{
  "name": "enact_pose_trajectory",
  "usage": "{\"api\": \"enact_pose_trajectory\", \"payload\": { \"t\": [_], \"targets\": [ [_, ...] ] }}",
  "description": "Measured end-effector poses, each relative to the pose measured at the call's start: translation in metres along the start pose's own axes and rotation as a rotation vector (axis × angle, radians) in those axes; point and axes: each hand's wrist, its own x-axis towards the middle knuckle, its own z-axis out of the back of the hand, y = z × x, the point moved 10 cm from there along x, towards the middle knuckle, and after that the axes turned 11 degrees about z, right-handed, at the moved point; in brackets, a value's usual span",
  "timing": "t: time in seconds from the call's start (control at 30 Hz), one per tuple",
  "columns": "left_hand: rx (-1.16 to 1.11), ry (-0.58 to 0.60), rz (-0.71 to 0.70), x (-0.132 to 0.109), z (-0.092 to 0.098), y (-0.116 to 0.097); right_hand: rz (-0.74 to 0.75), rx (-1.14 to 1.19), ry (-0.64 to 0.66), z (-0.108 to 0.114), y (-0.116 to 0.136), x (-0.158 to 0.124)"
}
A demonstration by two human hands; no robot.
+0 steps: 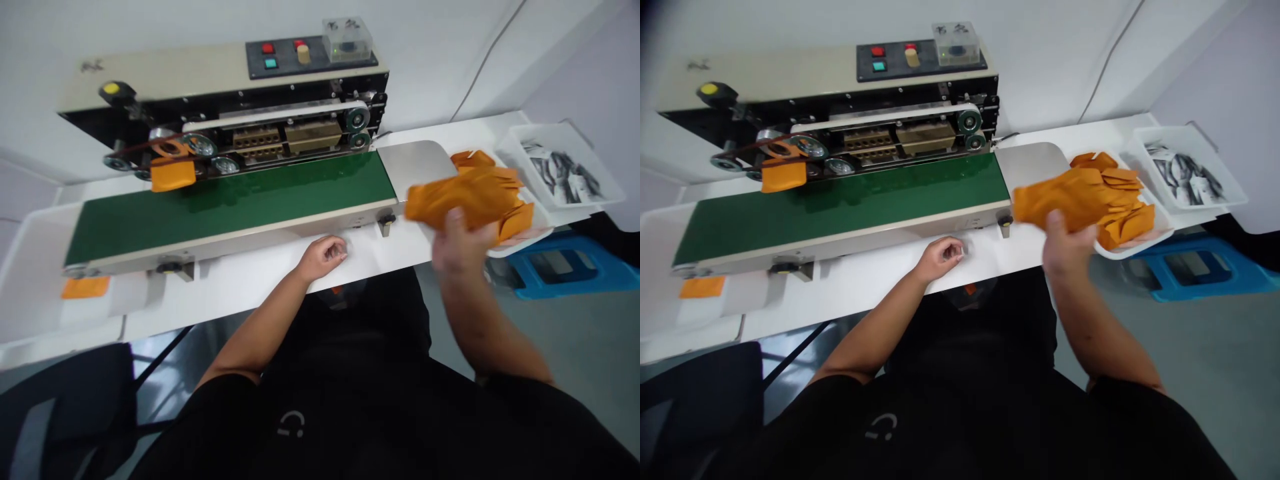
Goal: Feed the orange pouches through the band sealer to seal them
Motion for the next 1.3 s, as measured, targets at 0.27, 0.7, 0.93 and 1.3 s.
{"api": "enact_pose_trajectory", "payload": {
  "t": [0.27, 0.7, 0.93, 1.3],
  "targets": [
    [0.032, -0.068, -0.027, -0.007, 0.0, 0.0, 0.176, 0.065, 0.498, -0.116, -0.059, -0.107],
    [0.143, -0.07, -0.006, -0.001, -0.007, 0.008, 0.328, -0.245, 0.515, -0.119, -0.08, -0.098],
    [0.176, -0.108, 0.012, -0.001, -0.003, 0.011, 0.281, -0.301, 0.519, -0.117, -0.089, -0.104],
    [0.112, -0.031, -0.071, -0.003, -0.008, -0.003, 0.238, -0.173, 0.398, -0.105, -0.092, -0.109]
  ]
}}
